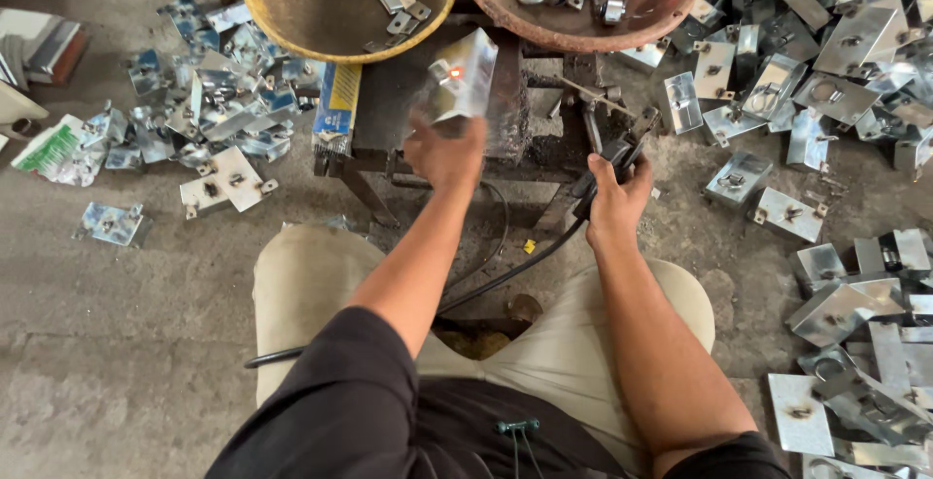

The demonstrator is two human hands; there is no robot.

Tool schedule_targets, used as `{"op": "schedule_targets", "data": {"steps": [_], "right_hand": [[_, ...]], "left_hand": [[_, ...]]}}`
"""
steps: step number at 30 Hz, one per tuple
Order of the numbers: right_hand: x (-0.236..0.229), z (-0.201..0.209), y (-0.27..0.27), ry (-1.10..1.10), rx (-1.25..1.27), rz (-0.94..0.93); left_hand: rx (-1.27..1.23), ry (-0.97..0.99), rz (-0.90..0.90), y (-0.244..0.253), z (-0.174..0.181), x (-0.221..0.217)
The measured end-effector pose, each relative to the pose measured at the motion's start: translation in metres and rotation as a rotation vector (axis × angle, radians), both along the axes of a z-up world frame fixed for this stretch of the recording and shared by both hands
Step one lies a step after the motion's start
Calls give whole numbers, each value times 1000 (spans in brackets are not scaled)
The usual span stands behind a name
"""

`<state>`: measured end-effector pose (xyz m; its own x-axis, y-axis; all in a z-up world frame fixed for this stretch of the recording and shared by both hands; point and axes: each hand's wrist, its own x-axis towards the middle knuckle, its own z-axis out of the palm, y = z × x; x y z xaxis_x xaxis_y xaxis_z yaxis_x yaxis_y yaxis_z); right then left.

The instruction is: The person sits on the floor and uses a welding torch to attach small metal brackets and eye bolts to rectangular metal plates. They pick up components from nearby bowls, position them on the plates, and weld them in place, creating sparks. The person occasionally flips the plates to weld different sides.

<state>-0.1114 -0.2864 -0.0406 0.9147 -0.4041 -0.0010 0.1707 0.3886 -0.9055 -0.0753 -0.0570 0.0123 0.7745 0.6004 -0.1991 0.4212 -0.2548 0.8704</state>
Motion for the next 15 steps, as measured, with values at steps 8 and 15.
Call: {"op": "schedule_targets", "data": {"steps": [8, 15], "right_hand": [[1, 9, -3, 107, 49, -25], [-1, 16, 3, 78, 92, -10]], "left_hand": [[-1768, -361, -622, 30, 0, -59], [-1624, -249, -522, 13, 18, -61]]}}
